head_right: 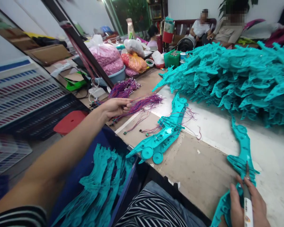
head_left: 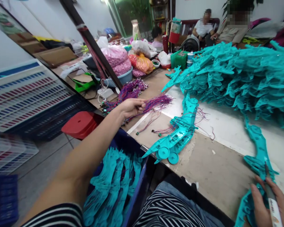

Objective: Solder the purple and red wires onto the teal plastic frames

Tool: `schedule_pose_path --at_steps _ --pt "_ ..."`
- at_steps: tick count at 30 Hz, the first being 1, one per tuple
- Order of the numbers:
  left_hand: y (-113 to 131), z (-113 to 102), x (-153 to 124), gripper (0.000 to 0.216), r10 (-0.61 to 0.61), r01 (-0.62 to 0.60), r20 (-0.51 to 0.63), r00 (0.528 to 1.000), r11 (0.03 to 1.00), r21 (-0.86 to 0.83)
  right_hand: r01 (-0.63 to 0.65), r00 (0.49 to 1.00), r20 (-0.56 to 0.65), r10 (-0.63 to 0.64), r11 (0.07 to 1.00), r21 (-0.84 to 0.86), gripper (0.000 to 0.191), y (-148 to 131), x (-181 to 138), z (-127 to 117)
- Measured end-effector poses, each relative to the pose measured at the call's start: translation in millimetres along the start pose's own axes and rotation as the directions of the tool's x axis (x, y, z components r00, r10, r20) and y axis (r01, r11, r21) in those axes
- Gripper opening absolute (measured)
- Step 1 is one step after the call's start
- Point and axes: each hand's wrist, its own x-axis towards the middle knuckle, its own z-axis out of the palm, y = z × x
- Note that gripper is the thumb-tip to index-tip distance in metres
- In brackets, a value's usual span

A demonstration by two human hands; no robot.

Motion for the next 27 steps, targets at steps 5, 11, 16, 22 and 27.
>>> schedule_pose_path --at_steps 5,11,16,22,27 --pt "78 49 15 0.038 0.303 -0.296 0.021 0.953 0.94 -0.168 -0.036 0.998 -0.052 0.039 0.997 0.066 0.075 -24 -4 -4" --pt "149 105 27 0.019 0.573 -0.568 0.007 0.819 0.813 -0.126 0.001 0.994 -0.107 0.013 0.992 0.13 0.072 -23 -6 0" --pt "154 133 4 0.015 0.523 -0.524 0.085 0.848 0.852 -0.014 0.04 0.991 -0.131 -0.019 0.986 0.161 0.061 -20 -14 10" --pt "108 190 -66 0.028 0.46 -0.549 0.425 0.779 0.828 0.11 0.112 0.978 -0.193 -0.074 0.975 0.193 0.041 -42 -9 -12" --pt "41 234 -95 0.016 0.141 -0.333 0.689 0.711 0.931 0.153 0.515 0.769 -0.582 -0.266 0.797 0.317 0.038 -72 40 -65"
